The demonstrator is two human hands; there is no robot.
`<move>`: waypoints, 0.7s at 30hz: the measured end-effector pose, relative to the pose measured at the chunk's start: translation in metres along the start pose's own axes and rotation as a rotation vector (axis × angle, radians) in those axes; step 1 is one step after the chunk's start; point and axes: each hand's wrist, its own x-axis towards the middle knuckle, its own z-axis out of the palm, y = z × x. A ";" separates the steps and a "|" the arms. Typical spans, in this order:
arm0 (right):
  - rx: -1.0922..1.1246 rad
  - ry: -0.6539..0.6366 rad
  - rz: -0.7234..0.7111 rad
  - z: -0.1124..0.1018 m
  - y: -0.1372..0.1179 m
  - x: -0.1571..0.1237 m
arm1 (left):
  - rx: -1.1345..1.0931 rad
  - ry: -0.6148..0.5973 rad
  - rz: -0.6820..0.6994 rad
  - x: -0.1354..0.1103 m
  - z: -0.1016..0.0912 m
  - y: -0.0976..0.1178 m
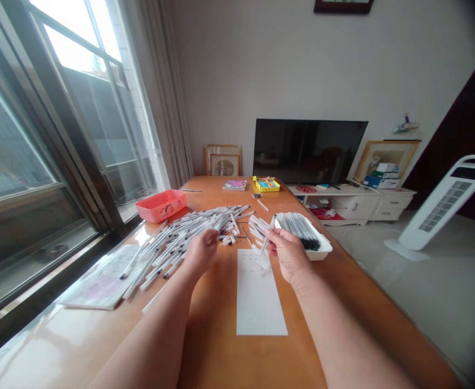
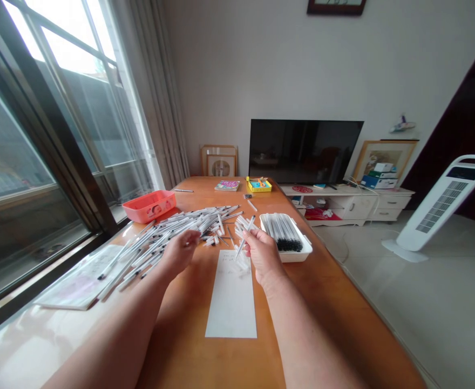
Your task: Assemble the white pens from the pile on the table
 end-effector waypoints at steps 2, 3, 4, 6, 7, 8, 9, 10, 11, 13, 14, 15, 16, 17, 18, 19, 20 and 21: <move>0.013 -0.005 -0.003 -0.001 0.000 0.001 | 0.190 -0.055 0.180 -0.002 0.006 -0.009; 0.020 -0.007 -0.002 -0.001 0.000 0.001 | 0.245 -0.082 0.225 -0.003 0.008 -0.012; 0.027 -0.007 -0.001 -0.001 0.000 0.001 | 0.292 -0.105 0.249 -0.005 0.010 -0.014; 0.037 -0.004 -0.003 -0.001 0.000 0.001 | 0.455 -0.143 0.260 -0.007 0.014 -0.014; 0.039 -0.002 -0.007 -0.001 -0.001 0.001 | 0.577 -0.161 0.262 -0.009 0.015 -0.014; 0.040 0.001 -0.010 0.000 -0.001 0.001 | 0.714 -0.177 0.267 -0.010 0.015 -0.012; 0.040 0.002 -0.011 0.000 -0.001 0.001 | 0.846 -0.190 0.275 -0.010 0.016 -0.010; 0.039 0.003 -0.012 0.000 -0.002 0.001 | 0.956 -0.201 0.284 -0.011 0.016 -0.008; 0.040 0.005 -0.012 0.000 -0.002 0.000 | 1.036 -0.203 0.292 -0.011 0.016 -0.006; 0.045 0.009 -0.009 0.000 -0.003 0.000 | 1.124 -0.181 0.302 -0.010 0.016 -0.004; 0.048 0.012 -0.008 0.000 -0.003 0.000 | 1.149 -0.166 0.303 -0.010 0.016 -0.003; 0.050 0.014 -0.008 0.000 -0.003 0.000 | 1.168 -0.151 0.304 -0.010 0.016 -0.002; 0.052 0.017 -0.007 0.000 -0.003 0.000 | 1.183 -0.142 0.308 -0.010 0.016 -0.002; 0.052 0.018 -0.008 0.000 -0.003 0.000 | 1.196 -0.139 0.315 -0.009 0.016 -0.002; 0.051 0.019 -0.009 0.000 -0.003 0.000 | 1.206 -0.145 0.324 -0.010 0.016 -0.002; 0.049 0.019 -0.011 0.000 -0.003 0.000 | 1.215 -0.156 0.335 -0.010 0.017 -0.002; 0.047 0.017 -0.012 0.000 -0.002 0.001 | 1.220 -0.170 0.347 -0.010 0.017 -0.002; 0.045 0.016 -0.013 0.000 -0.002 0.001 | 1.223 -0.184 0.358 -0.011 0.017 -0.002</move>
